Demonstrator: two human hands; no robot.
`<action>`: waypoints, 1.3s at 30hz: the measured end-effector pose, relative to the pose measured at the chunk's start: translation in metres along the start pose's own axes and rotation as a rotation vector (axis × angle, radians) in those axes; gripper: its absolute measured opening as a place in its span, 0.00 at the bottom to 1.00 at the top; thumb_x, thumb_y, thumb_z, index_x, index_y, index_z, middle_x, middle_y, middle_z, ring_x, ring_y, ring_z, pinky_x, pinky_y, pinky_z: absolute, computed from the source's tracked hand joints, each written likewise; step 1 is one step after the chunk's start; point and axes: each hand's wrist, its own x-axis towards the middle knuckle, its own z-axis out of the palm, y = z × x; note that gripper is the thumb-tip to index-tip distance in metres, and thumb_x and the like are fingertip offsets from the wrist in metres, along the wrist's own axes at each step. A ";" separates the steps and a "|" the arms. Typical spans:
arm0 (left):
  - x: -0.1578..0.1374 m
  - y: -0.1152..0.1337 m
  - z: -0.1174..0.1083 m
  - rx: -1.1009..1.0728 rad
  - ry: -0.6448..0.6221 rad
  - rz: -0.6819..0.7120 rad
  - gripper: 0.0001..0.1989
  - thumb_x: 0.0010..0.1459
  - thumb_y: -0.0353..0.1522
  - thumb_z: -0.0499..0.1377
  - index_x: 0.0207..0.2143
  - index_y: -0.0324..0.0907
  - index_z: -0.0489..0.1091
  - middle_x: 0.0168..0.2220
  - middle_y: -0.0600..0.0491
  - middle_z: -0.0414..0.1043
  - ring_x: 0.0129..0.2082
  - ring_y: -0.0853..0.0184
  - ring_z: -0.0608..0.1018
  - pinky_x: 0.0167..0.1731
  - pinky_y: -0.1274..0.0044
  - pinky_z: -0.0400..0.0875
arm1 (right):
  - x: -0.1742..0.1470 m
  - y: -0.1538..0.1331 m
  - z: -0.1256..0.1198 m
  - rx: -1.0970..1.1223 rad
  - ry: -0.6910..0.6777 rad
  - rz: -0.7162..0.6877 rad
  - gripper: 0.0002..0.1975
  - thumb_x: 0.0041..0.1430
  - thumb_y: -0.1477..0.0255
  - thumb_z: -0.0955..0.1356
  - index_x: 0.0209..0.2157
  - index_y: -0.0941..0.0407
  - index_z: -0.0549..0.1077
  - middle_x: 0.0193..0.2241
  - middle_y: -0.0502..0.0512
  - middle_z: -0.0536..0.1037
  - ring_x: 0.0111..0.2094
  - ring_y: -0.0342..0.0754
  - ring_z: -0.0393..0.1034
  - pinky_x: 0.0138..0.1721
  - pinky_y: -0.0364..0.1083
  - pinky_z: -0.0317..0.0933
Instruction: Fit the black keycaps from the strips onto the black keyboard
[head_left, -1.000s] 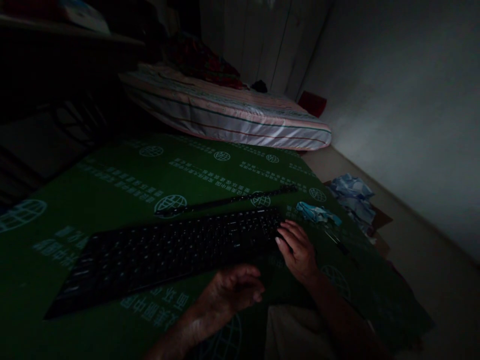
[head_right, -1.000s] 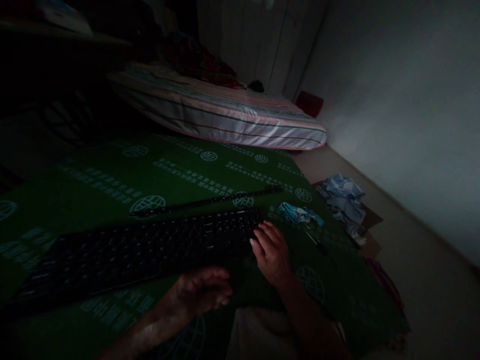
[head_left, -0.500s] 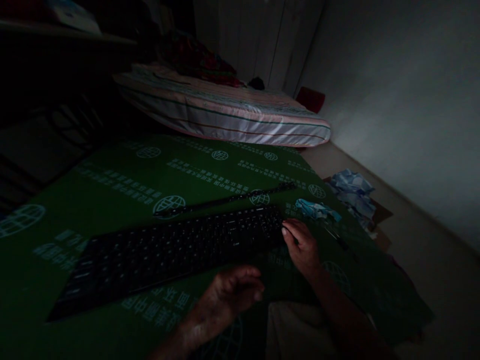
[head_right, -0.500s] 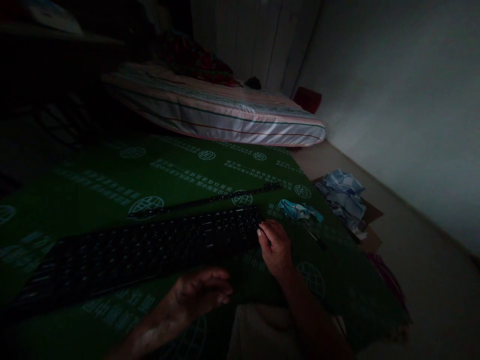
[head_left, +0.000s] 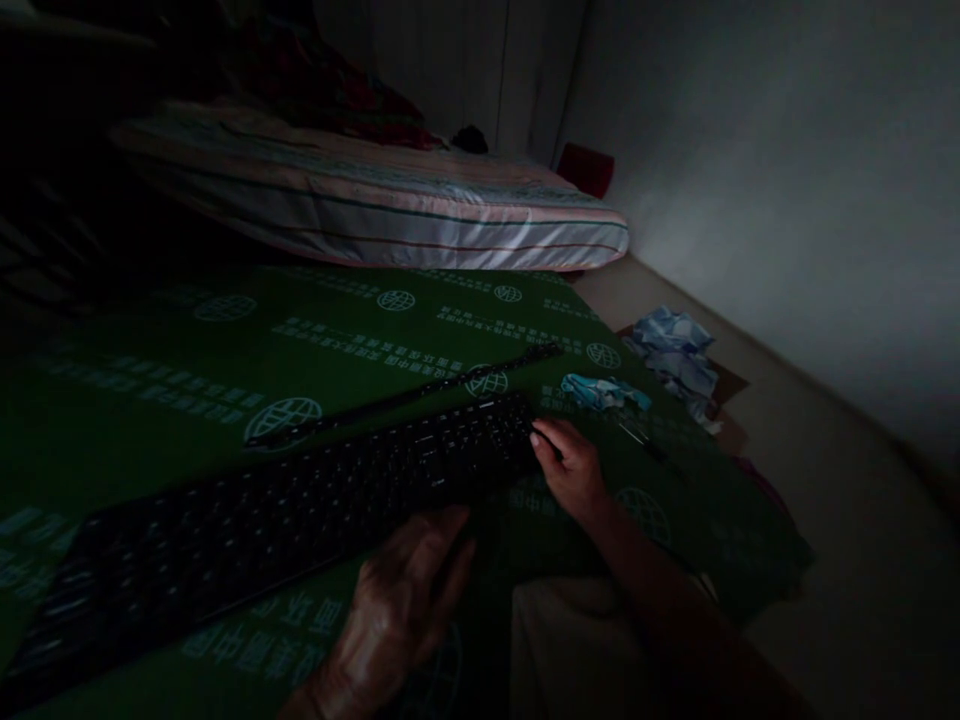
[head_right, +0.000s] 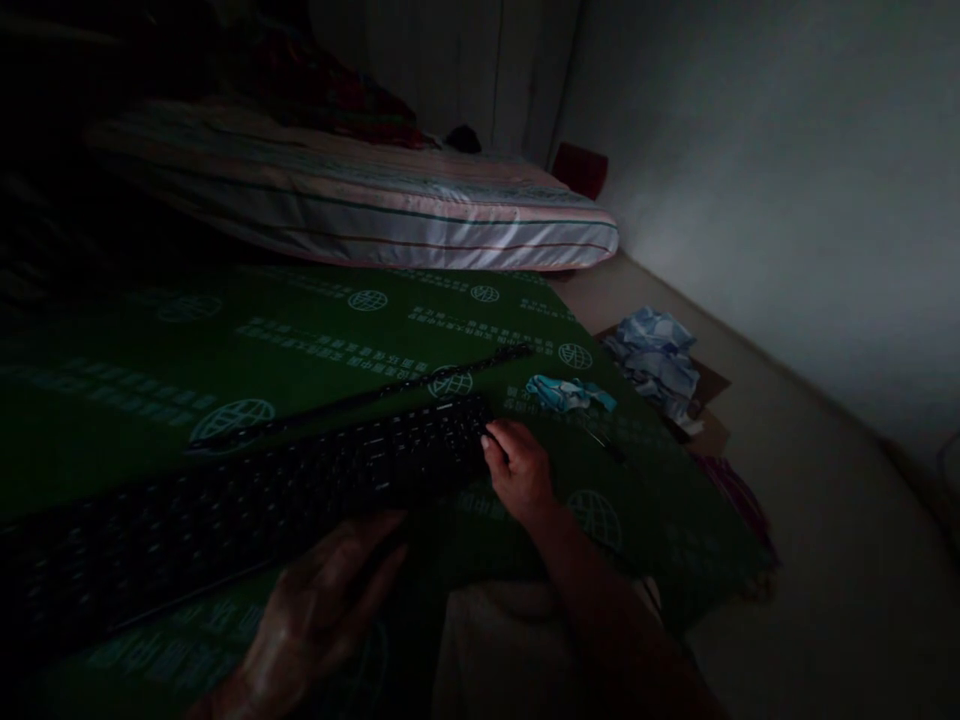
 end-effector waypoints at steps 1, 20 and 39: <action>0.002 -0.001 0.001 0.053 0.020 0.051 0.19 0.57 0.27 0.57 0.51 0.44 0.65 0.45 0.47 0.74 0.43 0.63 0.77 0.44 0.74 0.70 | 0.001 0.000 0.000 -0.002 -0.004 0.005 0.11 0.61 0.70 0.62 0.41 0.55 0.75 0.37 0.58 0.78 0.40 0.48 0.73 0.44 0.48 0.69; 0.017 -0.021 0.016 0.626 -0.001 0.249 0.14 0.60 0.32 0.52 0.45 0.34 0.69 0.52 0.35 0.68 0.51 0.47 0.71 0.48 0.56 0.64 | 0.015 -0.002 0.002 -0.136 -0.135 0.123 0.11 0.61 0.70 0.63 0.43 0.54 0.74 0.41 0.56 0.77 0.45 0.46 0.71 0.49 0.45 0.64; 0.020 -0.022 0.017 0.623 0.022 0.262 0.13 0.60 0.32 0.52 0.43 0.36 0.71 0.49 0.37 0.71 0.49 0.48 0.73 0.46 0.58 0.65 | 0.019 -0.007 0.002 -0.259 -0.219 0.103 0.12 0.64 0.67 0.61 0.44 0.55 0.72 0.42 0.57 0.76 0.45 0.47 0.70 0.48 0.45 0.64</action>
